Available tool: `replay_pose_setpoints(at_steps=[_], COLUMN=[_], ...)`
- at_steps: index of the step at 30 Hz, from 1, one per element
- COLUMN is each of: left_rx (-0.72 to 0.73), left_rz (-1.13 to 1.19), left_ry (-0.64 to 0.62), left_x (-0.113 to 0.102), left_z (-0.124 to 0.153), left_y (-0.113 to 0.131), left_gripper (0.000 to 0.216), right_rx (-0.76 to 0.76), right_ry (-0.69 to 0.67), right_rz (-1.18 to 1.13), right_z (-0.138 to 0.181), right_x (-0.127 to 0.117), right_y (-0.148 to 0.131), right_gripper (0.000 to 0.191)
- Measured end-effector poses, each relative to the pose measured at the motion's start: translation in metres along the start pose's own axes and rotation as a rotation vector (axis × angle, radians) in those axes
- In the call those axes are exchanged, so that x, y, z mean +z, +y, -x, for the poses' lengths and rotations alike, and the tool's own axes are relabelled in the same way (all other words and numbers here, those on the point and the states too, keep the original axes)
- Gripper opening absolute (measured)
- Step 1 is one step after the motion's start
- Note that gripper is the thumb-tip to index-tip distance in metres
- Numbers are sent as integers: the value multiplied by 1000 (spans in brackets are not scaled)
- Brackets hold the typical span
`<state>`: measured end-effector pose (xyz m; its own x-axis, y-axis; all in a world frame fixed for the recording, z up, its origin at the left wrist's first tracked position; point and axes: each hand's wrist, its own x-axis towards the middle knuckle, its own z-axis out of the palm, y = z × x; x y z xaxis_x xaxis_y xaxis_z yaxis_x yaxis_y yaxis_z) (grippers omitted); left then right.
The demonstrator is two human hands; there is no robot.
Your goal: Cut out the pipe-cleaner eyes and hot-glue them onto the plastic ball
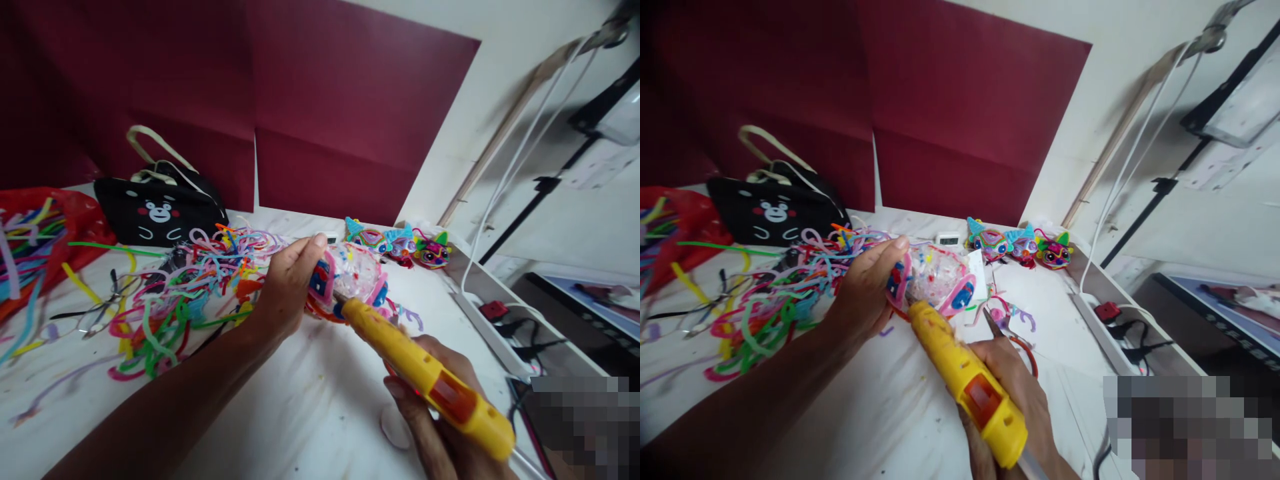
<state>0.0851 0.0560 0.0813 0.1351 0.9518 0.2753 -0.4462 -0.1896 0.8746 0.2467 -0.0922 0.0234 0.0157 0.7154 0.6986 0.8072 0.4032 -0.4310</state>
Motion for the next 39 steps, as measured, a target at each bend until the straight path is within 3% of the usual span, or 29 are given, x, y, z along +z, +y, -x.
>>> replay_pose_setpoints(at_steps=[17,29,39], left_rx=[-3,5,-9], left_rz=[-16,-26,-30], left_ry=[-10,1,-4], left_x=[1,1,3], left_z=[0,-1,1], left_y=[-1,3,5], left_gripper=[37,37,37], right_rx=[32,-5,-10], right_ry=[63,23,72], right_rz=[-21,-30,-53], right_z=[-7,-6,-4], right_x=[-1,-2,2], right_y=[-10,-10,-9], right_gripper=[19,29,28])
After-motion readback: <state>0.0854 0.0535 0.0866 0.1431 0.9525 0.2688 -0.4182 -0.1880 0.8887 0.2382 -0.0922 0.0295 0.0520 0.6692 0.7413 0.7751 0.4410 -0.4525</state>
